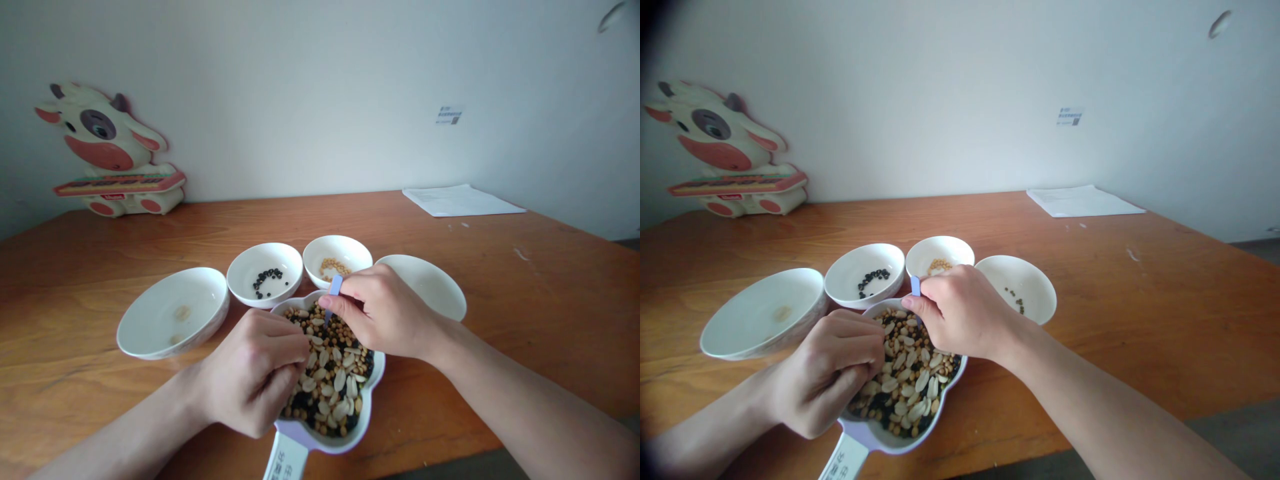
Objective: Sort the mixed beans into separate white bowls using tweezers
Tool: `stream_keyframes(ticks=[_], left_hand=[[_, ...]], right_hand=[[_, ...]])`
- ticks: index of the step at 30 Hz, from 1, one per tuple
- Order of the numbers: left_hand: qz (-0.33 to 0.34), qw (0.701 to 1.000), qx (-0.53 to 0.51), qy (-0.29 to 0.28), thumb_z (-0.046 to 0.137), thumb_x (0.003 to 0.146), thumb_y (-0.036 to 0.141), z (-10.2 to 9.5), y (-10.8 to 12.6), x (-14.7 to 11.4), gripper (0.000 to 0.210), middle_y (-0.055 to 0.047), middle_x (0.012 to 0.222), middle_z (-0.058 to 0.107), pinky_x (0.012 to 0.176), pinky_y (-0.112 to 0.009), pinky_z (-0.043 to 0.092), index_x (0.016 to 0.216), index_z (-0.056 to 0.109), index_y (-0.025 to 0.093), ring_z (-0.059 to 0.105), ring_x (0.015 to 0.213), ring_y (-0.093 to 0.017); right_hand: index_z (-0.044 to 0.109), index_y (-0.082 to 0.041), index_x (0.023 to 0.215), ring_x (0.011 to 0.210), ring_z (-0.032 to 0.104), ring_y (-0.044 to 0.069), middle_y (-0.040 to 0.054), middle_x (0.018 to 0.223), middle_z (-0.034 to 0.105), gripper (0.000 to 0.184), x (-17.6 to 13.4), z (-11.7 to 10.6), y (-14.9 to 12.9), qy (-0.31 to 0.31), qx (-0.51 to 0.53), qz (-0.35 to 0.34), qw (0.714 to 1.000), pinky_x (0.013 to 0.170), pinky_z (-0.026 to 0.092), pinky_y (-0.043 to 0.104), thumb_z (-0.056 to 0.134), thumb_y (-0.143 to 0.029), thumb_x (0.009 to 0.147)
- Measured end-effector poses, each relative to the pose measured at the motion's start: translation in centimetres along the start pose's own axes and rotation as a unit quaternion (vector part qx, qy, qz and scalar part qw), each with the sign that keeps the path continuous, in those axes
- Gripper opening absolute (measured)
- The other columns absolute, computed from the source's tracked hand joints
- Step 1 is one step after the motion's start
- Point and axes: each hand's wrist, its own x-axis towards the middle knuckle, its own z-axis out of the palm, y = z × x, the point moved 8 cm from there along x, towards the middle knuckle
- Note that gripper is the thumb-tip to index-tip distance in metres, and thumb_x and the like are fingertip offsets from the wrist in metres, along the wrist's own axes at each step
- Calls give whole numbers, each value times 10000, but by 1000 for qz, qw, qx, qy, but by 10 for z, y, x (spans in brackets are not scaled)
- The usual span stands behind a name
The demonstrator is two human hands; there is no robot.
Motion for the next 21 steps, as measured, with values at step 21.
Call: stream_keyframes(ticks=[21], left_hand=[[4, 1000, -4, -10, 325, 824, 67, 2, -1, -1, 239, 3, 541, 466, 492, -300, 298, 621, 347, 191, 362, 494, -131]], right_hand=[[288, -196, 538, 425, 246, 70, -58, 439, 288, 477, -11, -53, 19, 266, -129, 107, 949, 457, 184, 257, 534, -311, 930]])
